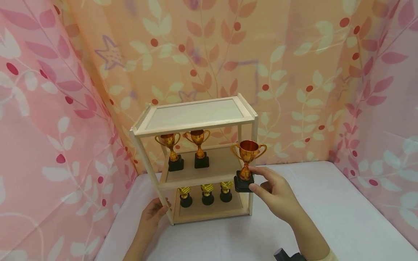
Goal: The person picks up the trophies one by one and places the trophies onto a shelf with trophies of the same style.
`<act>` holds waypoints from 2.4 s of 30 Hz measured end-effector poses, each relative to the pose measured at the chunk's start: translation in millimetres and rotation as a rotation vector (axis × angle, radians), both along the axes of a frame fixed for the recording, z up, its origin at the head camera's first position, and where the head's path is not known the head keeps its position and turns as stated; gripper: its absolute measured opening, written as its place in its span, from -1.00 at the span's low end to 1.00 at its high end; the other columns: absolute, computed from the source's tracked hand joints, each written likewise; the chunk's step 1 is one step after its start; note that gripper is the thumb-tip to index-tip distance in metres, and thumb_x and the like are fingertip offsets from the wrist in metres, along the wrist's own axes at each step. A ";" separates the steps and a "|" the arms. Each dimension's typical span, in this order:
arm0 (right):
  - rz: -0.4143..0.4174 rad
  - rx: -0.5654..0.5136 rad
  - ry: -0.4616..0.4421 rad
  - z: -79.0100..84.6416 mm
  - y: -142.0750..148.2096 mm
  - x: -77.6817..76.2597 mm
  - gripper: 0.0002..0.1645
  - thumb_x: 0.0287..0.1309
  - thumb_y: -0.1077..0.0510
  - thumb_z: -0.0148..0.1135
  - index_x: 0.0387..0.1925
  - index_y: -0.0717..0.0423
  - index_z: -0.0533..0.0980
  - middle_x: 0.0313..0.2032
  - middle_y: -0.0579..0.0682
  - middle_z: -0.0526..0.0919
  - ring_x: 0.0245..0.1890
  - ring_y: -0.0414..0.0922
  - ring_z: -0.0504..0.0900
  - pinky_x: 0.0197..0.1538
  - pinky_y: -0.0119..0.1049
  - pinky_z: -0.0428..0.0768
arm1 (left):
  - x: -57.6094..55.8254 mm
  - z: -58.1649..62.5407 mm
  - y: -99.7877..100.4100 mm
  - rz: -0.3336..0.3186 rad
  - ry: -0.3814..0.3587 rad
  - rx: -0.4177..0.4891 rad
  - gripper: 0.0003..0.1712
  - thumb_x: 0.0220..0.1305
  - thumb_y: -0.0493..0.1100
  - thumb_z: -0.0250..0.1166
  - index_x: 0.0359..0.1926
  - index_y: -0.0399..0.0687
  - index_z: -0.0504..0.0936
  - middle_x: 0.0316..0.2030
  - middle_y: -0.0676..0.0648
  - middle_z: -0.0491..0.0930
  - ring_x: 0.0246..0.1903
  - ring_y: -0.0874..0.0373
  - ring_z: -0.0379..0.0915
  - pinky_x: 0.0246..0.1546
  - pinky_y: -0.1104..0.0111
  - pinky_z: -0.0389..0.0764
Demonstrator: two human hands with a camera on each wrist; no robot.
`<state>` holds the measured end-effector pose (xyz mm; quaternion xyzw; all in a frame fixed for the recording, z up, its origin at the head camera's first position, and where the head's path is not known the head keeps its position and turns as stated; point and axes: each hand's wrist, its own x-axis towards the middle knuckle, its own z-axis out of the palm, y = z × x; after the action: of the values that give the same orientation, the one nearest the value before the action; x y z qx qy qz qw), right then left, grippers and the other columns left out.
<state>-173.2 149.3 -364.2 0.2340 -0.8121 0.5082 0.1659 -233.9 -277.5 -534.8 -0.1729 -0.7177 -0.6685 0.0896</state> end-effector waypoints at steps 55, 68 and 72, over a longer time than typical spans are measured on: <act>-0.369 -0.061 -0.235 2.1 -86.7 -41.9 -0.45 0.30 0.06 0.15 0.28 0.09 0.35 0.28 0.01 0.43 0.33 0.04 0.34 0.29 0.09 0.42 | 1.0 -0.9 0.0 -0.012 -0.015 0.021 -0.64 0.39 -0.31 0.11 0.13 -0.43 0.35 -0.09 -0.08 0.58 -0.06 0.02 0.55 -0.02 0.37 0.62; -0.355 -0.056 -0.285 -0.4 -83.9 -42.4 -0.44 0.33 0.04 0.10 0.32 0.04 0.31 0.31 0.04 0.39 0.33 0.06 0.34 0.24 0.07 0.47 | 1.0 -0.5 0.8 -0.014 -0.004 0.015 -0.67 0.39 -0.33 0.10 0.12 -0.38 0.38 -0.10 -0.09 0.57 -0.08 0.06 0.55 -0.04 0.37 0.62; -0.350 -0.056 -0.281 -1.0 -83.3 -44.8 -0.45 0.34 0.04 0.09 0.31 0.04 0.31 0.30 0.05 0.40 0.32 0.06 0.36 0.23 0.06 0.48 | 0.6 -0.4 0.4 -0.016 -0.005 0.016 -0.68 0.39 -0.33 0.10 0.11 -0.39 0.38 -0.09 -0.08 0.58 -0.07 0.07 0.55 -0.03 0.38 0.61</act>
<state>-217.9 66.0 -365.2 0.0118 -0.8411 0.5215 0.1430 -233.3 -277.2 -535.1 -0.1763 -0.7110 -0.6756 0.0837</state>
